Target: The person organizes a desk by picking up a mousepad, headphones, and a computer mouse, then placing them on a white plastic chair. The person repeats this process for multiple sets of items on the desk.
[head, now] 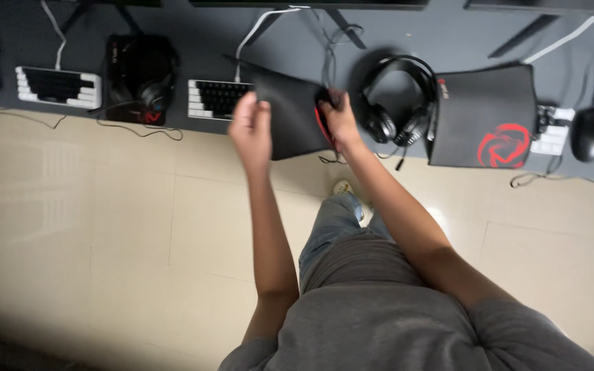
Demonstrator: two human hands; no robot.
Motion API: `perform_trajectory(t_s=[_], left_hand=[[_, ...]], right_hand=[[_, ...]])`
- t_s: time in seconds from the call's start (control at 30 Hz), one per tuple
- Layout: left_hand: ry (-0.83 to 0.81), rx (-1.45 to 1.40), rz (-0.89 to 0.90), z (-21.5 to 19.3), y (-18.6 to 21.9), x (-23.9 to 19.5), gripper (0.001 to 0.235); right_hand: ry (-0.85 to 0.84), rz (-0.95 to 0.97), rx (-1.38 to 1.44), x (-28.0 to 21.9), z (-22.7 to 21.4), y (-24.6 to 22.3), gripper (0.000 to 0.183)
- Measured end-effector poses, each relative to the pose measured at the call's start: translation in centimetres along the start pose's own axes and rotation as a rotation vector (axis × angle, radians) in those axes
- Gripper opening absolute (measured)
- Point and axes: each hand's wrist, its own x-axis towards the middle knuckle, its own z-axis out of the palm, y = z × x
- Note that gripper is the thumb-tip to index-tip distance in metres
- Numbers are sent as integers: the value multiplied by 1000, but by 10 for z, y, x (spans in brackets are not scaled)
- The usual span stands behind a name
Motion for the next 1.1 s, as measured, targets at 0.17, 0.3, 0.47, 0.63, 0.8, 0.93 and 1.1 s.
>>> perform_trajectory(t_s=[0.17, 0.3, 0.47, 0.63, 0.8, 0.93, 1.1], left_hand=[[0, -123, -130, 7, 24, -3, 22], [-72, -145, -225, 42, 15, -28, 16], [-179, -326, -312, 114, -28, -69, 8], [-332, -278, -315, 206, -25, -115, 24], [-539, -122, -388, 278, 17, -148, 69], [-605, -144, -9, 316, -34, -174, 58], [-499, -68, 280, 334, -85, -194, 39]], right_hand=[[-26, -323, 0, -67, -30, -135, 43], [-58, -386, -7, -104, -83, -193, 46], [9, -492, -110, -134, -169, -244, 47], [122, -332, -131, -160, -258, -283, 47], [129, -325, -230, -169, -340, -293, 55], [136, -307, -349, -149, -392, -276, 60], [-7, -515, -441, -110, -443, -219, 54]])
